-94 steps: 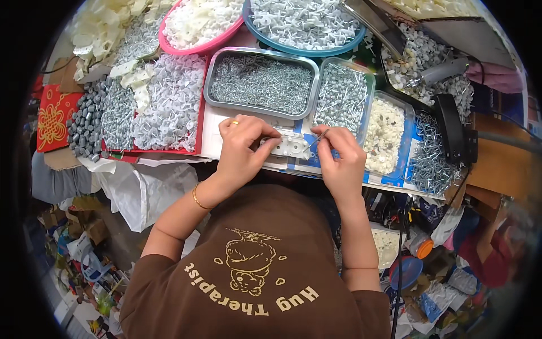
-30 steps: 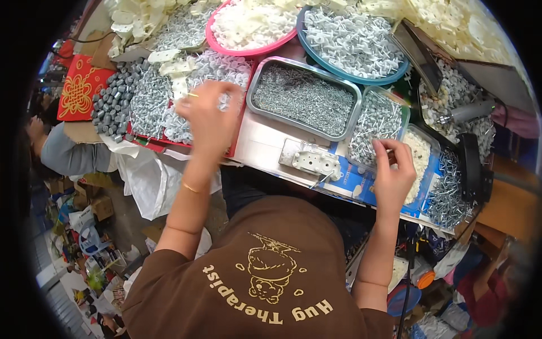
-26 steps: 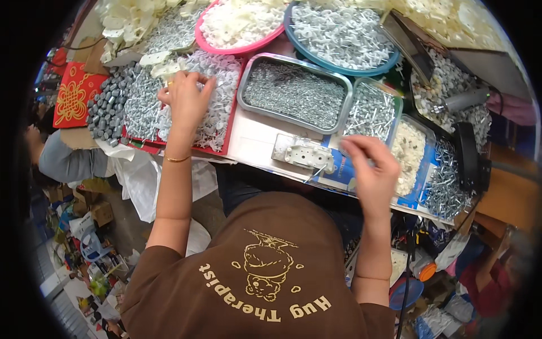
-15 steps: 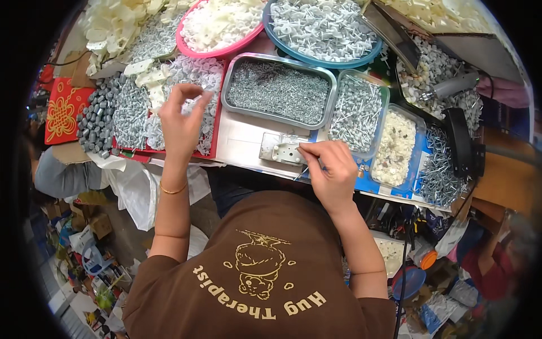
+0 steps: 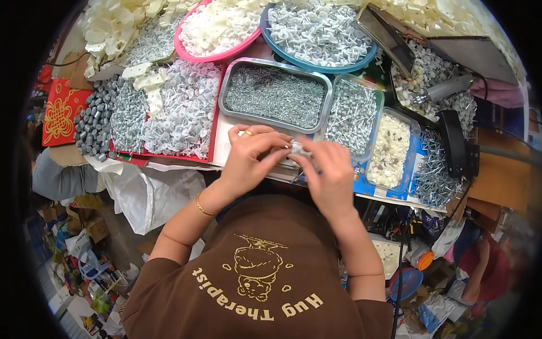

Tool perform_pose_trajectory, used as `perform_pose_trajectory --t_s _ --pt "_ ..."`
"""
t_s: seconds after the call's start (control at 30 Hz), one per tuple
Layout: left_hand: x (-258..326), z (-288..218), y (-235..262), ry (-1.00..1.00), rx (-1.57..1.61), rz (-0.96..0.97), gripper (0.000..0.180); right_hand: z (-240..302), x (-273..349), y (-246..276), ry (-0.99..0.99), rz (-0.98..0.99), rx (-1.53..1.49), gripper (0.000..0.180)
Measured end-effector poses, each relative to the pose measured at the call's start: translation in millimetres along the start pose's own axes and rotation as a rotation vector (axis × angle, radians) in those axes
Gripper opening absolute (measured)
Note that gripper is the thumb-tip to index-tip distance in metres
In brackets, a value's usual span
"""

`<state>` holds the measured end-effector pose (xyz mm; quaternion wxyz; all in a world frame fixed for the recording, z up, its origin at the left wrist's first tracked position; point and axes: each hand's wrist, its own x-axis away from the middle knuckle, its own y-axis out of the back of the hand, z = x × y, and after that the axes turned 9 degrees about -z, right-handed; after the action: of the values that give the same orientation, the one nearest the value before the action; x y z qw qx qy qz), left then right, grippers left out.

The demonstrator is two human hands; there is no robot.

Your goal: Assembling small metal pins into white plastic housings at a factory workbench and using a pneumatic tool.

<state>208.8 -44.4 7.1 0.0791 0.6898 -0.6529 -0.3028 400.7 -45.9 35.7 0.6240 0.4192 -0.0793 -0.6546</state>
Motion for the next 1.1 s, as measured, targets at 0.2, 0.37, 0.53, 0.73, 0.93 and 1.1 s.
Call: perform_pose_trajectory --t_s 0.2,0.37,0.53,0.73,0.93,1.1 --pt "4.5 -0.2 -6.3 -0.142 -0.109 0.026 0.007 -33.6 -84.2 11.2 -0.159 -0.238 -0.062 0.013" --pt "8.1 -2.4 -12.5 -0.29 -0.198 -0.026 0.011 -76.2 -147.9 -10.5 -0.062 -0.236 0.49 0.033" --pt "3.6 -6.2 -5.6 -0.144 -0.019 -0.021 0.007 -84.8 -168.3 -25.9 -0.093 0.013 0.73 0.029" --pt "9.7 -0.8 -11.1 -0.061 -0.011 0.006 0.007 -69.7 -152.1 -20.0 0.057 -0.174 0.603 0.022" --pt "9.6 0.6 -10.4 -0.222 -0.148 -0.053 0.01 -19.1 -125.1 7.4 -0.268 -0.151 -0.358 0.013" --pt "-87.7 19.4 50.9 -0.181 -0.52 -0.368 0.008 -5.1 -86.1 19.9 -0.308 0.0 -0.543 0.013"
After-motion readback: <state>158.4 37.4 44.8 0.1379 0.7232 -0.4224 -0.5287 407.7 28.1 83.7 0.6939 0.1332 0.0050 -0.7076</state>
